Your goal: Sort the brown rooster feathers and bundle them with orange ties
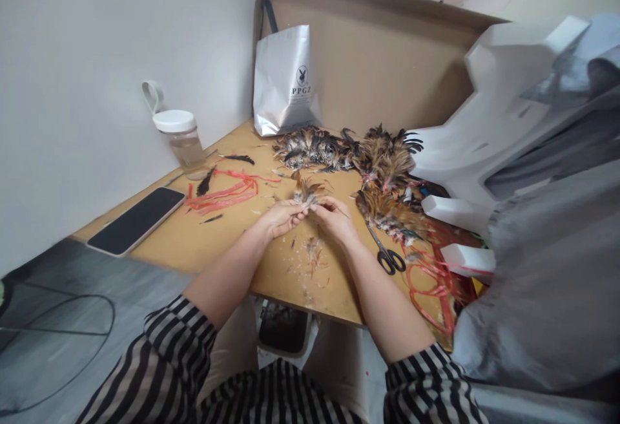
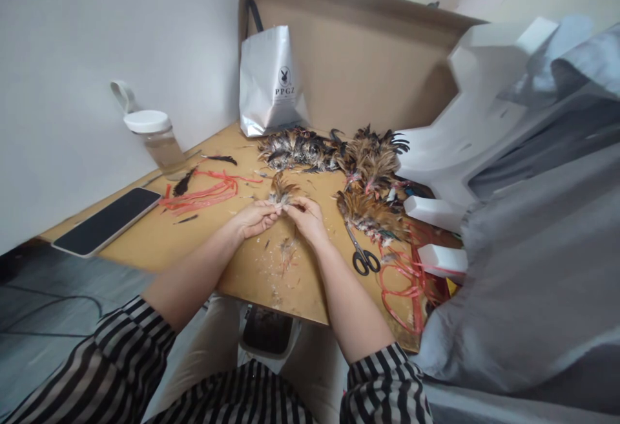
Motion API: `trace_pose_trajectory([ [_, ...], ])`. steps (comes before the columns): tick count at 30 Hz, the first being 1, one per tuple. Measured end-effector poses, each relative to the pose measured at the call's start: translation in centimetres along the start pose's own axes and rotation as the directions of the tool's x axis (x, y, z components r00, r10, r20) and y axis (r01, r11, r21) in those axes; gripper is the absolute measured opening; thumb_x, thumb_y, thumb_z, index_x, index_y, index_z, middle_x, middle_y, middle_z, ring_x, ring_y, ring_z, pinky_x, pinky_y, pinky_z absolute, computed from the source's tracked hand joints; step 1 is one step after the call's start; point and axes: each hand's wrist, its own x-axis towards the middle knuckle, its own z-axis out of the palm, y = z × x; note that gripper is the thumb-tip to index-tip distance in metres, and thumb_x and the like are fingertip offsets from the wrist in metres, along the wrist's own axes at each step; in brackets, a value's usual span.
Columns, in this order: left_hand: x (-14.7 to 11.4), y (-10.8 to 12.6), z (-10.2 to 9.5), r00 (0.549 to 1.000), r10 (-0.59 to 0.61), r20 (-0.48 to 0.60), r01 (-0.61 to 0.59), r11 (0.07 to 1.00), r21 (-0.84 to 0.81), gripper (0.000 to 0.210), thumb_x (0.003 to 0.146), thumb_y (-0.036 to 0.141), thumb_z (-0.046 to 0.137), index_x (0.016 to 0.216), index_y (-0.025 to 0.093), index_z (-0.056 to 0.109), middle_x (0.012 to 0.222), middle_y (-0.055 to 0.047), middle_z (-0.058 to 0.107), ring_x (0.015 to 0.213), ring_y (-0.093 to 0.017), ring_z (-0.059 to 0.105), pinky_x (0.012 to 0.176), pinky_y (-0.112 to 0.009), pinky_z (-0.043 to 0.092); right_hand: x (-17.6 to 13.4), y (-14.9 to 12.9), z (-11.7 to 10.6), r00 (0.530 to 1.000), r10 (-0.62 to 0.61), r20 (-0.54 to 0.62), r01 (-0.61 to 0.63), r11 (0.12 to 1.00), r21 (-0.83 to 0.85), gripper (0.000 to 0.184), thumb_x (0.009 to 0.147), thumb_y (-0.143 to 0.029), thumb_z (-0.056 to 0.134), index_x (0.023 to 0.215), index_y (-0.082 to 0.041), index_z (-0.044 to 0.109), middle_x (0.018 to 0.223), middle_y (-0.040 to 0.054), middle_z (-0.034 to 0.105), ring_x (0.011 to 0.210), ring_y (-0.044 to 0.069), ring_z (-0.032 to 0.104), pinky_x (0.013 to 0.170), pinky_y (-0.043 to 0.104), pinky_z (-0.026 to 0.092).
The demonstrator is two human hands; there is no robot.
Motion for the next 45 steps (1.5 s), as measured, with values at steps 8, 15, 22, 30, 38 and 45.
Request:
trace_pose_trajectory([
  [8,0.0,-0.3,0.4,0.989,0.146,-0.012,-0.14,0.964,0.225,0.021,0.067,0.027,0.067,0.069,0.007,0.063,0.057,-0.004,0.06,0.044,-0.004,0.049,0.042,-0.013,0.036,0.3,1.0,-0.2,0.994,0.076,-0.083,-0.085,0.99,-0.117,0.021,0.065,-0.034,0.058,0.065,-0.013,0.062,0.062,0.0013,0.06,0.056,0.012,0.048,0.056,0.024,0.036],
  [15,0.1,-0.4,0.4,0.982,0.185,-0.03,-0.169,0.944,0.283,0.024,0.062,0.03,0.07,0.064,0.008,0.06,0.049,-0.001,0.055,0.04,-0.004,0.046,0.04,-0.015,0.031,0.1,0.7,0.3,0.991,0.091,-0.095,-0.099,0.992,-0.082,0.02,0.064,-0.035,0.059,0.065,-0.015,0.06,0.064,0.0027,0.06,0.059,0.013,0.049,0.056,0.024,0.036],
  [22,-0.1,-0.2,0.2,0.995,0.101,-0.003,-0.099,0.981,0.168,0.019,0.063,0.024,0.07,0.062,0.009,0.058,0.048,0.001,0.052,0.04,-0.001,0.042,0.04,-0.013,0.029,0.2,0.7,0.2,0.993,0.087,-0.081,-0.083,0.995,0.046,0.023,0.059,-0.036,0.066,0.061,-0.017,0.054,0.055,-0.004,0.051,0.049,0.008,0.04,0.05,0.021,0.03],
  [30,-0.1,-0.1,0.4,0.991,0.135,-0.014,-0.132,0.98,0.15,0.018,0.064,0.023,0.069,0.062,0.009,0.058,0.05,0.0,0.053,0.042,-0.002,0.044,0.04,-0.013,0.031,0.1,0.8,0.3,0.989,0.101,-0.105,-0.102,0.995,-0.003,0.023,0.061,-0.037,0.063,0.061,-0.017,0.053,0.057,-0.003,0.052,0.052,0.009,0.043,0.053,0.022,0.033],
  [38,-0.2,0.1,-0.2,0.994,0.003,0.112,0.003,0.999,-0.049,0.009,0.065,0.008,0.066,0.07,0.007,0.059,0.057,0.0,0.052,0.042,0.001,0.041,0.037,-0.008,0.026,-0.2,-0.3,-0.1,0.999,0.037,0.035,-0.04,0.996,0.086,0.029,0.059,-0.036,0.067,0.079,-0.018,0.056,0.07,-0.0011,0.058,0.064,0.011,0.052,0.065,0.024,0.041],
  [45,-0.3,0.4,-0.6,0.969,-0.107,0.223,0.136,0.983,-0.123,0.008,0.068,0.002,0.059,0.076,0.005,0.06,0.056,0.0,0.048,0.04,0.002,0.038,0.034,-0.006,0.023,-0.3,-1.1,-0.7,0.988,0.006,0.151,-0.023,0.994,0.11,0.02,0.06,-0.031,0.069,0.073,-0.016,0.062,0.073,0.0002,0.062,0.066,0.011,0.054,0.07,0.026,0.04],
])
